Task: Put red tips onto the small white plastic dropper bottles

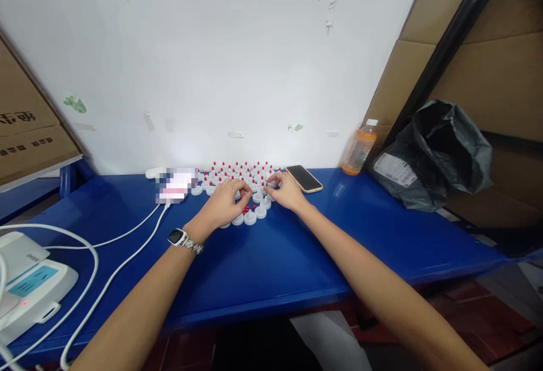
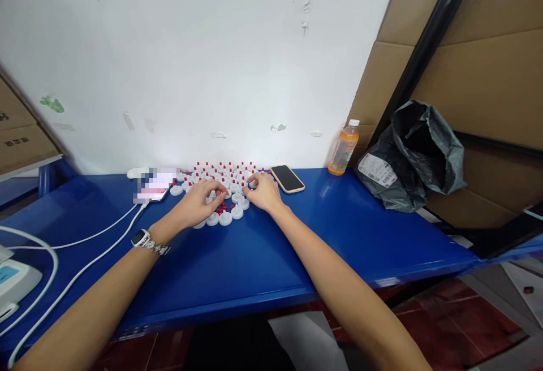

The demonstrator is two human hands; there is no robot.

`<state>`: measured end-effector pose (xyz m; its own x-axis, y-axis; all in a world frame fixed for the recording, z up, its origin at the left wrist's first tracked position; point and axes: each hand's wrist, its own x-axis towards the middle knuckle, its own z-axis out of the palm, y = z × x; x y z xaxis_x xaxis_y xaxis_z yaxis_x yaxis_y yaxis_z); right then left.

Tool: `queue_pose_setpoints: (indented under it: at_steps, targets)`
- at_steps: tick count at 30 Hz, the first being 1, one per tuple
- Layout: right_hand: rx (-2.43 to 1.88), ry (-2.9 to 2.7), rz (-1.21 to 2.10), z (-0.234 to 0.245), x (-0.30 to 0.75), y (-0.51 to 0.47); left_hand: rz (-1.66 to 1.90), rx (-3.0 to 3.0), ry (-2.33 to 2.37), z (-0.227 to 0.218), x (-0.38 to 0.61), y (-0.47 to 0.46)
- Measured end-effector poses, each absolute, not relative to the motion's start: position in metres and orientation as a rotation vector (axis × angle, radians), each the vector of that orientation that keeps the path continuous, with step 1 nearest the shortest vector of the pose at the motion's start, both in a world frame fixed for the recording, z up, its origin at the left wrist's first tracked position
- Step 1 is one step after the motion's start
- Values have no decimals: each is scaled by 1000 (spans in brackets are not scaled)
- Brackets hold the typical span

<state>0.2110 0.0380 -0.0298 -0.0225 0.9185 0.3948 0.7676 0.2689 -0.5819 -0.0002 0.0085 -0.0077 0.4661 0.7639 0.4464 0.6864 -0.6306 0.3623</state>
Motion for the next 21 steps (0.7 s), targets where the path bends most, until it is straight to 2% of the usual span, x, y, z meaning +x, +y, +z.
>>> queue_pose_setpoints:
  at_steps: [6, 14, 21]
  targets:
    - [-1568, -1918, 187, -29, 202, 48, 888, 2577, 1266, -8, 0, 8]
    - [-1011, -1932, 272, -7, 202, 19, 1062, 2553, 1224, -2, 2, 3]
    - [-918, -1818, 395, -9, 182, -9, 948, 2836, 1289, 0, 6, -4]
